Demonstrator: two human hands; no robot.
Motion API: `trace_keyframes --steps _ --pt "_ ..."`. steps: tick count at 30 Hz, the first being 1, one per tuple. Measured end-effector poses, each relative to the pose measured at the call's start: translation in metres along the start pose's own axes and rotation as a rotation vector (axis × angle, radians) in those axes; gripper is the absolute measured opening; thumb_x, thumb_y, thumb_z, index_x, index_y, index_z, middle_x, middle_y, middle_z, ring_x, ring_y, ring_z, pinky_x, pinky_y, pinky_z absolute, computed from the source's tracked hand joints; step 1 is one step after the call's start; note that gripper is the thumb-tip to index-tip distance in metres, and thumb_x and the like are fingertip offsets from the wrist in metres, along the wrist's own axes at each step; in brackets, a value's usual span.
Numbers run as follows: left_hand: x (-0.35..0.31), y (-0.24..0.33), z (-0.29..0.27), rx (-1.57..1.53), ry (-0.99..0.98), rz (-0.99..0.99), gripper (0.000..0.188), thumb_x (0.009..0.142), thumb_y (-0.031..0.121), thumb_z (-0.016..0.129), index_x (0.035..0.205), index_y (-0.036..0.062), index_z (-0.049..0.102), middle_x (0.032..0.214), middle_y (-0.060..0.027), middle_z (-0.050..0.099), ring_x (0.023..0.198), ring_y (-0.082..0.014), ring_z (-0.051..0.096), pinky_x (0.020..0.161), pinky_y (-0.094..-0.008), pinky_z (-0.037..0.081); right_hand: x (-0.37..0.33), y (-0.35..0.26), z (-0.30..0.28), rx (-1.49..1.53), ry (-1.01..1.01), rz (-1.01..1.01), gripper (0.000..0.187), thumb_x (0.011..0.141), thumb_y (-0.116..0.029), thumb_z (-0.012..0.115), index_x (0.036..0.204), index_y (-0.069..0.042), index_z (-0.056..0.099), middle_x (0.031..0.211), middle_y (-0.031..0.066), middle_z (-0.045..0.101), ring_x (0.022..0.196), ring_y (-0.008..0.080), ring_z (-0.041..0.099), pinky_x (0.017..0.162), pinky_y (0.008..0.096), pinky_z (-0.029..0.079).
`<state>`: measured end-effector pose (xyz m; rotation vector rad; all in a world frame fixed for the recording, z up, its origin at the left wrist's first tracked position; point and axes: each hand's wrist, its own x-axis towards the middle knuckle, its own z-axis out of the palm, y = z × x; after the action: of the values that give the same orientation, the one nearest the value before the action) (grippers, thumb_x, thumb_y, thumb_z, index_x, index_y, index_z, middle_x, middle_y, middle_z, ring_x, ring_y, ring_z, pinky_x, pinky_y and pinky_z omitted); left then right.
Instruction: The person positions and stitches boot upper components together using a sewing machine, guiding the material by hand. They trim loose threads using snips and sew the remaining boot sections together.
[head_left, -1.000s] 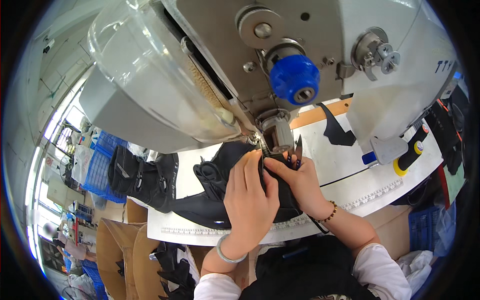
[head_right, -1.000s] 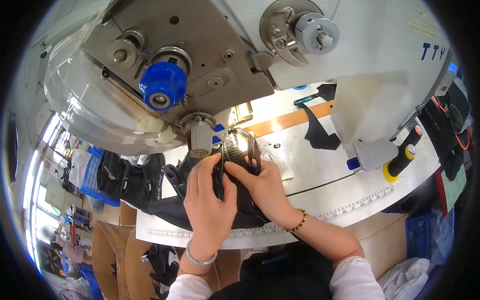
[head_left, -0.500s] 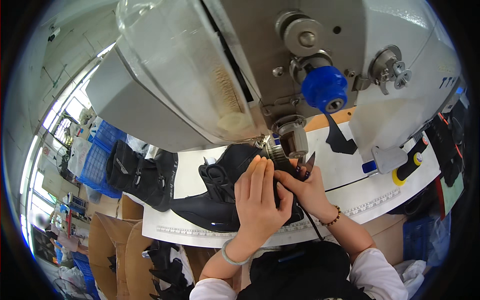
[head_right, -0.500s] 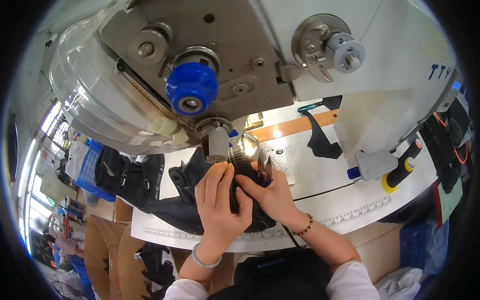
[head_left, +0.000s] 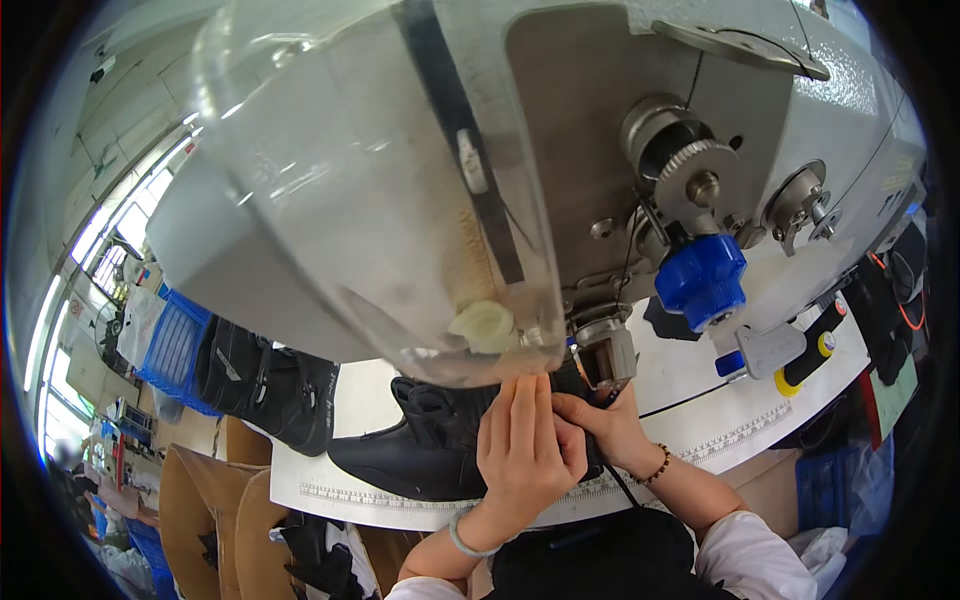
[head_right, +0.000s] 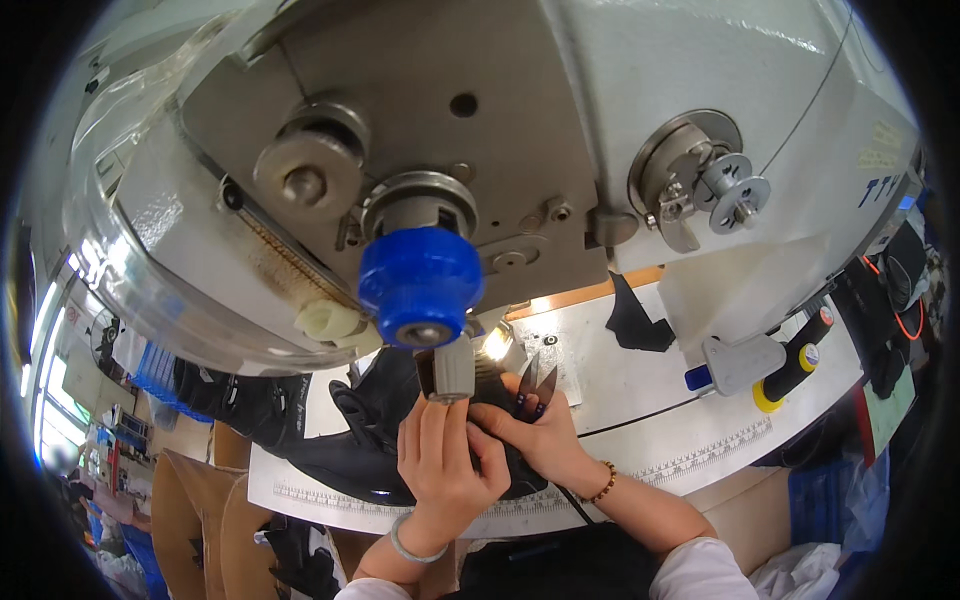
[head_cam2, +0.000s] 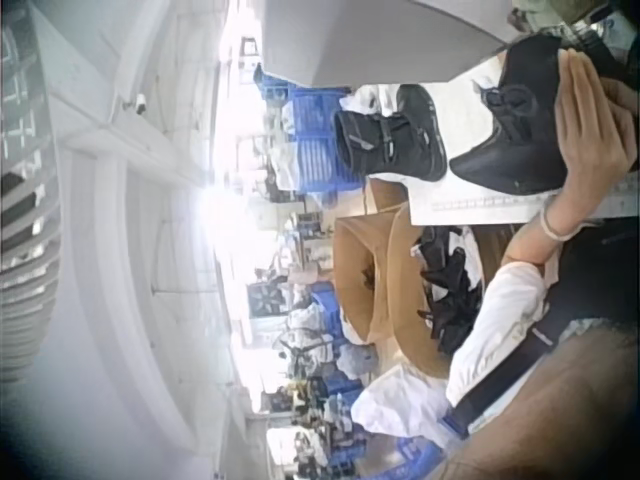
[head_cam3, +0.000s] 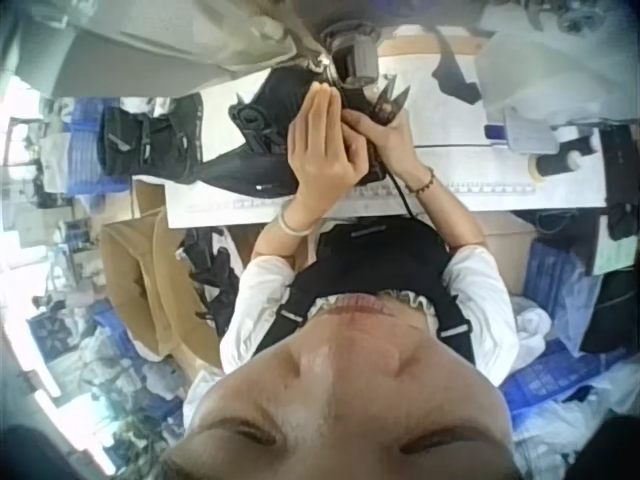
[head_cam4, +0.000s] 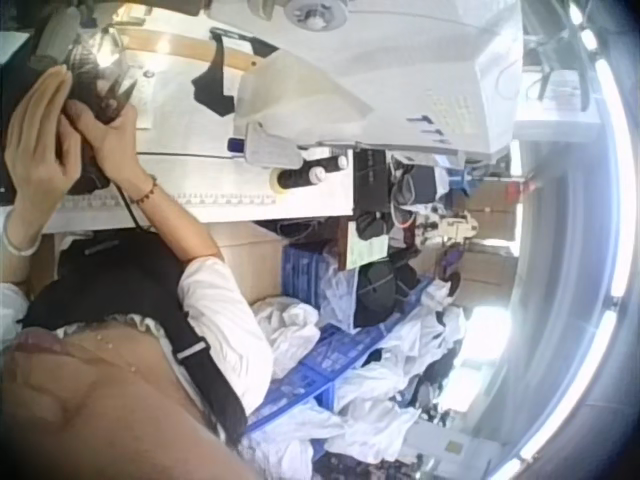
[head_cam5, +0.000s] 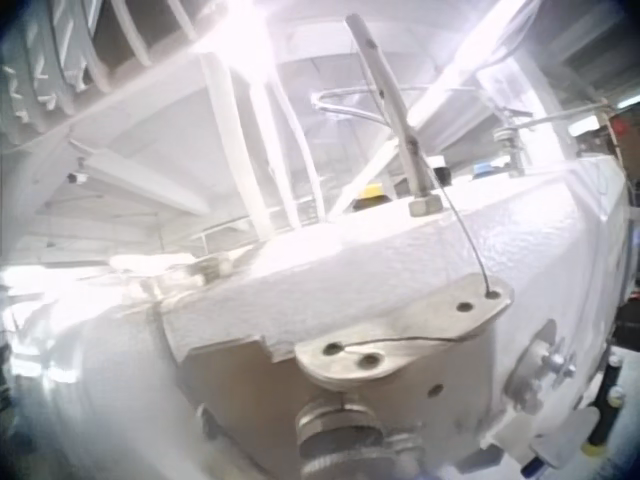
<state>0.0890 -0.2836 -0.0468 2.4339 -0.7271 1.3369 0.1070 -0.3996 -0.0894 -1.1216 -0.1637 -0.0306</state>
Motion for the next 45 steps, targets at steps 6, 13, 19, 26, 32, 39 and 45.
trace_keyframes --steps 6,13,19,26,32,39,45 --pt "0.001 -0.004 -0.001 0.015 -0.022 0.027 0.033 0.068 0.004 0.054 0.093 -0.0149 0.062 0.093 -0.0213 0.06 0.082 -0.0334 0.061 0.069 -0.039 0.052 0.0 -0.001 0.003 0.063 0.012 0.029 0.018 0.079 -0.01 0.073 0.092 -0.003 0.063 0.078 -0.0082 0.057 0.063 -0.0042 0.043 0.05 0.0131 0.032" --pt "0.005 -0.005 -0.002 -0.077 -0.011 0.002 0.029 0.069 -0.002 0.053 0.096 -0.0124 0.059 0.095 -0.0239 0.058 0.086 -0.0407 0.059 0.073 -0.0437 0.048 -0.002 -0.013 0.011 0.021 0.021 -0.044 0.014 0.084 -0.012 0.069 0.092 -0.002 0.063 0.077 -0.0062 0.057 0.064 -0.0003 0.046 0.053 0.0183 0.038" --pt "-0.009 -0.01 -0.007 -0.137 -0.126 -0.075 0.037 0.074 0.0 0.053 0.108 -0.0122 0.06 0.109 -0.0214 0.058 0.099 -0.0359 0.061 0.081 -0.0385 0.05 -0.028 -0.02 -0.042 -0.61 0.028 -0.133 0.02 0.088 -0.015 0.064 0.1 0.001 0.061 0.071 0.006 0.062 0.066 0.012 0.058 0.062 0.0248 0.047" --pt "-0.08 -0.029 -0.016 -0.386 0.106 0.035 0.016 0.082 0.003 0.05 0.098 0.001 0.051 0.102 -0.0156 0.052 0.098 -0.0347 0.058 0.088 -0.039 0.047 -0.067 -0.026 -0.099 -1.558 0.221 -0.224 0.04 0.074 -0.005 0.07 0.11 0.002 0.057 0.111 0.0183 0.057 0.1 0.033 0.056 0.083 0.0384 0.047" --pt "-0.115 -0.013 -0.015 -0.168 -0.124 0.069 0.074 0.069 0.045 0.078 0.119 0.0006 0.044 0.127 -0.0221 0.041 0.121 -0.0425 0.042 0.097 -0.0535 0.037 -0.057 -0.035 -0.043 -0.493 -0.325 -0.199 0.039 0.085 -0.007 0.063 0.121 0.004 0.052 0.114 0.0137 0.058 0.101 0.0202 0.056 0.086 0.0309 0.045" --pt "-0.109 -0.008 -0.006 0.016 -0.147 0.126 0.099 0.066 0.058 0.075 0.133 -0.0028 0.034 0.136 -0.0338 0.03 0.128 -0.05 0.031 0.099 -0.0686 0.025 -0.031 -0.01 -0.009 0.011 -0.411 0.193 0.035 0.094 -0.016 0.057 0.125 -0.001 0.051 0.112 0.0003 0.059 0.101 0.0059 0.052 0.088 0.0231 0.044" --pt "-0.088 -0.003 -0.024 -0.295 0.016 0.014 0.055 0.072 0.023 0.064 0.118 -0.004 0.049 0.126 -0.029 0.05 0.118 -0.0444 0.05 0.102 -0.0571 0.031 -0.038 -0.005 -0.019 0.101 -0.387 0.274 0.043 0.092 -0.012 0.058 0.132 -0.002 0.045 0.115 0.0021 0.059 0.103 0.0077 0.053 0.087 0.0245 0.046"
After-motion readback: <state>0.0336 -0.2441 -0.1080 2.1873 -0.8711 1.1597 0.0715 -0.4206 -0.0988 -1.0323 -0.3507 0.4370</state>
